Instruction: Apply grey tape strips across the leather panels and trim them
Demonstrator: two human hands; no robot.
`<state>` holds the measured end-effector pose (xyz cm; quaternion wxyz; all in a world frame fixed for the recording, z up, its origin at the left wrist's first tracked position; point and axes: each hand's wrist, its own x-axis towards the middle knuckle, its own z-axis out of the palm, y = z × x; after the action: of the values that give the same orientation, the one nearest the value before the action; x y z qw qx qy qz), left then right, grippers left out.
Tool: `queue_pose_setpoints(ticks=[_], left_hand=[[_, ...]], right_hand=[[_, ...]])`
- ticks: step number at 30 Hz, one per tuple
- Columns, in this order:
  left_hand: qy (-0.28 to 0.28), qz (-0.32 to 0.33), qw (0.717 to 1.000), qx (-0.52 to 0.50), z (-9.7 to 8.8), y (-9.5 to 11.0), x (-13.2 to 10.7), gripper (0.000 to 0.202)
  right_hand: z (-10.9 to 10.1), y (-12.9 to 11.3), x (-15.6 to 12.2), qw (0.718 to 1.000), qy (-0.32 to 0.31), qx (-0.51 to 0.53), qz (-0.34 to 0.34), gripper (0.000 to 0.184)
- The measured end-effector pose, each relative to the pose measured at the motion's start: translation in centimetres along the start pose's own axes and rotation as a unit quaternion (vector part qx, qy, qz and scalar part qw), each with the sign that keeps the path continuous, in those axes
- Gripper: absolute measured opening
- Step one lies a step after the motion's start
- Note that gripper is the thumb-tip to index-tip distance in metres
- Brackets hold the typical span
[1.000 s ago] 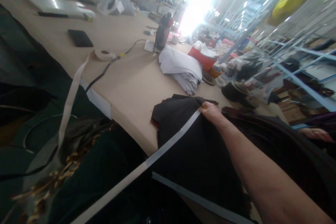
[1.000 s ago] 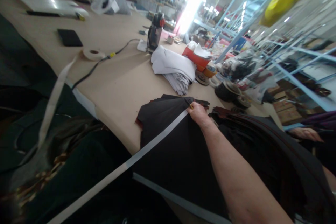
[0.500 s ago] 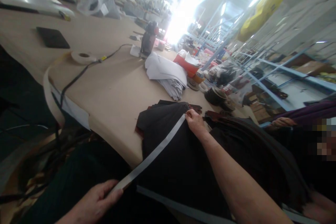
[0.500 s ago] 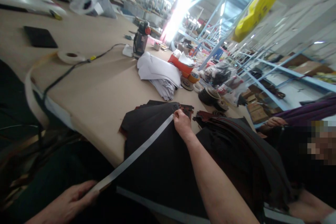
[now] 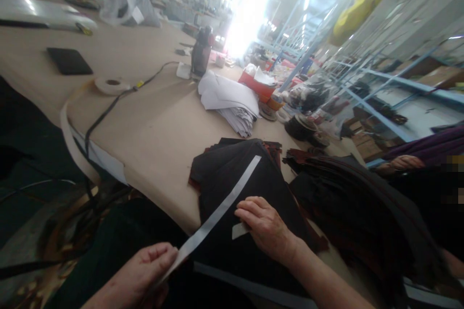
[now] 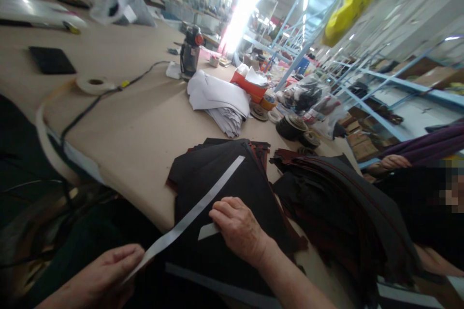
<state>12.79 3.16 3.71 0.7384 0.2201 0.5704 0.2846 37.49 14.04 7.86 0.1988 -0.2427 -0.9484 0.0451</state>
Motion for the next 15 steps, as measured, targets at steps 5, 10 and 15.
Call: queue_pose_setpoints(ticks=[5, 10, 15], left_hand=[[-0.056, -0.008, 0.998, -0.014, 0.6, 2.9, -1.6, 0.066], [-0.085, 0.048, 0.995, 0.037, 1.4, 7.5, -3.4, 0.058], [-0.053, 0.136, 0.988, 0.047, 3.2, 13.1, -4.8, 0.051]], right_hand=[[0.5, 0.4, -0.4, 1.0, -0.008, -0.015, -0.007, 0.026], [0.9, 0.4, -0.3, 0.999, 0.01, -0.032, 0.012, 0.031], [1.4, 1.0, -0.2, 0.998, 0.016, -0.036, 0.046, 0.032]])
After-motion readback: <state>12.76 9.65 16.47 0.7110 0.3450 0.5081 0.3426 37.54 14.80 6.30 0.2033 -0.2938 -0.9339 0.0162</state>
